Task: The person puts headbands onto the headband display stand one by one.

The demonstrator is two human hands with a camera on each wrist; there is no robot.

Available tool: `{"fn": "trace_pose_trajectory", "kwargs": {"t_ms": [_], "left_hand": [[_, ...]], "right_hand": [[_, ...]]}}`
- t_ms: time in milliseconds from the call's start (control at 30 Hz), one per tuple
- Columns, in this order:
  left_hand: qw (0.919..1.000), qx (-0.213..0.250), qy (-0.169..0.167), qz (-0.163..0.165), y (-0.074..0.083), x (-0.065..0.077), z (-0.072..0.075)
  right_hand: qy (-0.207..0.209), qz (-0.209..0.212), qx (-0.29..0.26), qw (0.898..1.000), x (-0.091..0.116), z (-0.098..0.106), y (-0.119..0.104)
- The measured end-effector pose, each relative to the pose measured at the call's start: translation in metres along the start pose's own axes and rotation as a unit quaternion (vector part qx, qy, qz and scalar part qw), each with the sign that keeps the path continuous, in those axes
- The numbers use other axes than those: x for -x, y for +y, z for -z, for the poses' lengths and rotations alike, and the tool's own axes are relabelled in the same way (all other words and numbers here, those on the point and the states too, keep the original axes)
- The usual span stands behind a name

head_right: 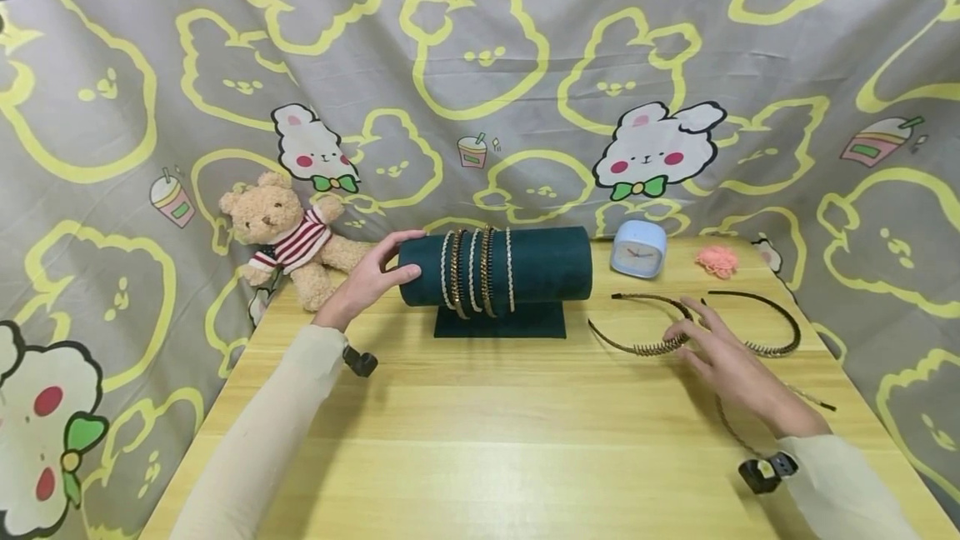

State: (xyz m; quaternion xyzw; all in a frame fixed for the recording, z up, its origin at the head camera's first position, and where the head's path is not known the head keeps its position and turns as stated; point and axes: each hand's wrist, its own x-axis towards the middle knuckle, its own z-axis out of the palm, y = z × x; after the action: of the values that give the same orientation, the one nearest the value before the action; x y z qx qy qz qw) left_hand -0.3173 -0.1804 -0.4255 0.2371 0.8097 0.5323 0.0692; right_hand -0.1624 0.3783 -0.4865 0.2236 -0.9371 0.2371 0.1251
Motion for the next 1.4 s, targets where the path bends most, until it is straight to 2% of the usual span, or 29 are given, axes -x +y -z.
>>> {"fn": "trace_pose_trajectory", "kwargs": {"t_ms": [100,367,633,900,1400], "left_hand": [[1.0000,-0.002,0.002,0.002,-0.001,0.000,0.000],[1.0000,-0.001,0.000,0.001,-0.001,0.001,0.000],[1.0000,-0.001,0.000,0.001,-0.002,0.000,0.002],[1.0000,-0.003,0.001,0.003,-0.002,-0.001,0.002],[1.0000,-0.001,0.002,0.006,0.001,0.001,-0.001]], "right_hand": [[0.001,-0.003,-0.007,1.000,0.002,0.000,0.004],[-0.003,-0.032,-0.091,0.995,0.006,-0.005,0.018],[0.011,-0.065,-0.136,0.989,0.010,-0.008,0.018],[0.042,-0.084,-0.138,0.986,0.012,-0.013,0.020],[0.042,-0.138,-0.108,0.984,0.014,-0.011,0.019]]}}
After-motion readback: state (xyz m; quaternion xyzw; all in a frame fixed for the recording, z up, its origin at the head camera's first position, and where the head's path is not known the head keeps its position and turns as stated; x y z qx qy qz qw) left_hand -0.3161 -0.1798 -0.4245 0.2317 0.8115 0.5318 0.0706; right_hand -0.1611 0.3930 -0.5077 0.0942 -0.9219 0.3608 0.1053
